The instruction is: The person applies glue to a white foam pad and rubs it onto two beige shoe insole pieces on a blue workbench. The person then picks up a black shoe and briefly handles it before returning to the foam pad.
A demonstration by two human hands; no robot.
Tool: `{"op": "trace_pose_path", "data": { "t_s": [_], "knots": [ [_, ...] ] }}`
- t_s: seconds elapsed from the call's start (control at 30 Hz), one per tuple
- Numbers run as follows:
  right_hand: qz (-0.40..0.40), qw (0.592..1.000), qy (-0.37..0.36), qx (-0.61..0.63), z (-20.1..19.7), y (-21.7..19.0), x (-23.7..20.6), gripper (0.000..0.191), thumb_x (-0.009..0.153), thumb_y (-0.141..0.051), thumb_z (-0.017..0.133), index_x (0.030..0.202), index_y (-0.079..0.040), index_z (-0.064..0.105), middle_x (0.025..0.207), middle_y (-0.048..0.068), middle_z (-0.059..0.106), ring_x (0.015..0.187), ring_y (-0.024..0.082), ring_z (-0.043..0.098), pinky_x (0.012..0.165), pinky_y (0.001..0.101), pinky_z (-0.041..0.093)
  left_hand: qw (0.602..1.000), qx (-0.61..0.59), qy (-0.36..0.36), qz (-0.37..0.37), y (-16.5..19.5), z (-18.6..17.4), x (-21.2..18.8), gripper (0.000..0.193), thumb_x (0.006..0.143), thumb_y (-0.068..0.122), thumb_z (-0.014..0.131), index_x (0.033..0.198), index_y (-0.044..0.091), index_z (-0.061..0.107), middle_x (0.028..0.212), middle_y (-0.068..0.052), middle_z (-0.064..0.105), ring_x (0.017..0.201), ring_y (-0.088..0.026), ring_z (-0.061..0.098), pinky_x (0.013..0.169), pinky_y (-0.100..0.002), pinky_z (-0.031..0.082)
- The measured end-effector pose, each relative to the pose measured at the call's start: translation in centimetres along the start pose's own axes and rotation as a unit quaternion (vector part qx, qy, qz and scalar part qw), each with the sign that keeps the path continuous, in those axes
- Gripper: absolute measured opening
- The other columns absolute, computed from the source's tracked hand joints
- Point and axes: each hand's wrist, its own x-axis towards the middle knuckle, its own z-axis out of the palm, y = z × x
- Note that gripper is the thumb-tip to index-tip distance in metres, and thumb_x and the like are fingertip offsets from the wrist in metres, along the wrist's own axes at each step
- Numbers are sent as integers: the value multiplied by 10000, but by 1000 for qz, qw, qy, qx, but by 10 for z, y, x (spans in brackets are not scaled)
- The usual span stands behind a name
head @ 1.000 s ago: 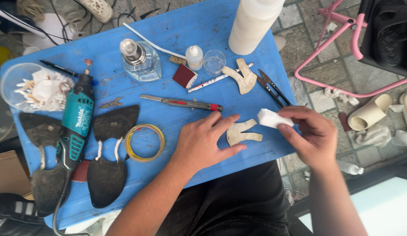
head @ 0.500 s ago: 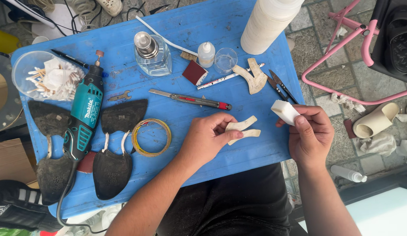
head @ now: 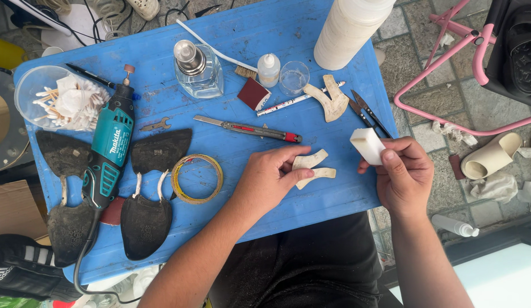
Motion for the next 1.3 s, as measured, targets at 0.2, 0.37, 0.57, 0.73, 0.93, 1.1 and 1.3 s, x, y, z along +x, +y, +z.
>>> {"op": "trace_pose_path", "data": {
  "t_s": [0.2,0.37,0.57,0.73,0.93,1.1,1.3],
  "knots": [
    [7,999,-11,-46,10,-7,3,100,1060,-21,642,1142,30,616,1158,231,700,959,277,722,857,411,606,998,18,-43,49,2,-4,-2,794,691,160,904,1396,32,562,1250,-113,659,951,-177,713,716,-278,649],
    [-82,955,-134,-252,41,-22,5,213,940,41,730,1113,23,606,1249,228,683,1183,281,676,1037,397,551,997,37,-43,57,3,-6,-5,698,719,111,885,1356,52,603,1218,-80,607,921,-169,722,771,-279,645],
    [-195,809,-250,-494,72,-44,26,311,768,-15,851,1006,-14,651,1156,101,731,1046,274,693,864,353,570,987,145,-29,68,4,-5,-7,718,690,208,929,1323,56,626,1119,-92,596,843,-217,679,742,-351,589],
    [-171,782,-270,-535,87,-54,33,436,731,-49,819,1144,-2,688,1102,121,708,1023,302,655,886,401,544,989,122,-19,80,3,-7,-5,748,634,214,938,1275,19,605,1116,-95,603,840,-222,665,742,-364,572],
    [-115,788,-271,-540,97,-54,37,414,728,-125,852,1105,-18,718,1044,105,699,975,283,644,828,392,543,991,114,-45,54,1,-9,-5,643,678,177,919,1244,61,638,1068,-74,621,779,-205,673,738,-362,580],
    [-110,779,-260,-561,101,-50,37,379,716,-167,871,1033,-26,718,1010,92,700,925,281,630,797,395,541,992,117,-42,36,0,-8,-3,679,643,187,932,1229,55,616,1094,-77,628,858,-231,693,759,-368,590],
    [-123,763,-265,-576,100,-54,39,345,725,-131,833,1039,-48,716,1028,92,684,916,294,662,770,403,560,991,125,-46,26,-1,-7,-2,681,637,206,934,1221,56,617,1125,-76,629,992,-234,695,792,-370,605]
  ]
}}
